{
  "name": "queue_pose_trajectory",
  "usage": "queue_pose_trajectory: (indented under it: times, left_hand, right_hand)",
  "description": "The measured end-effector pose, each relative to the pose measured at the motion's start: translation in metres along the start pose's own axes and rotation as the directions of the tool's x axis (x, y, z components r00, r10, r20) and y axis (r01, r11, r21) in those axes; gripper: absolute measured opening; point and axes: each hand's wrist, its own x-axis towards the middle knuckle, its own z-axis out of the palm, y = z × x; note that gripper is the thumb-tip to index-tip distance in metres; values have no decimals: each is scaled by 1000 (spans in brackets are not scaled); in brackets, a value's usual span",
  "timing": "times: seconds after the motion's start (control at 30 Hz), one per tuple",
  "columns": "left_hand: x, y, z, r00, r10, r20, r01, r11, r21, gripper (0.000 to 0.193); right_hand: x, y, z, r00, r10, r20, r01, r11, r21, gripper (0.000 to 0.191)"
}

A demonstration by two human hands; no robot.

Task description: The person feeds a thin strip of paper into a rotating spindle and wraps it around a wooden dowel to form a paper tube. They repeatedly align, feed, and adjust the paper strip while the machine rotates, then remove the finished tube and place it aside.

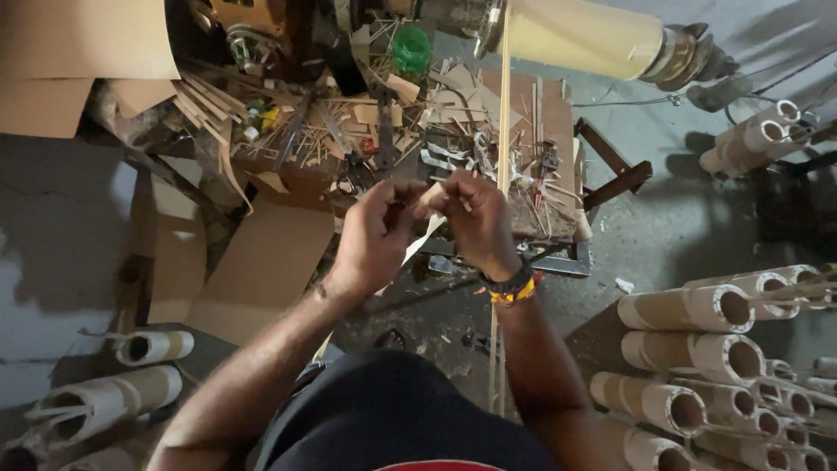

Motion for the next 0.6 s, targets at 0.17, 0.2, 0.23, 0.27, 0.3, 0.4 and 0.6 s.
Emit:
queue_pose_trajectory:
  times: [0.17, 0.2, 0.23, 0.27, 0.3, 0.4, 0.6]
  left_hand:
    - [2, 15, -3, 975, 221, 17, -217, 935, 281, 19]
    - [2, 19, -3, 977, 214, 27, -211, 927, 311, 21]
    - [2, 22, -2, 977, 211, 36, -210, 915, 343, 23]
    - [3, 25, -2, 968, 244, 58, -248, 903, 350, 24]
    - [2, 28, -2, 958, 274, 83, -285, 890, 356, 26]
    - [7, 35, -4, 966, 233, 110, -257, 888, 380, 23]
    - [44, 21, -11, 986, 148, 76, -164, 942, 291, 20]
  right_hand:
    - [-6, -1, 8, 999, 13, -43, -3, 975, 224, 5]
    - [-7, -1, 9, 998, -23, -58, 33, 985, 171, 5]
    - [-8, -1, 10, 995, -66, -71, 74, 990, 119, 6]
    - [-8, -1, 10, 991, -96, -90, 109, 983, 149, 10]
    - [-9, -1, 10, 986, -123, -112, 141, 974, 178, 15]
    - [-7, 4, 10, 988, -33, -153, 81, 944, 320, 23]
    - [10, 42, 1, 977, 194, -90, -143, 905, 400, 24]
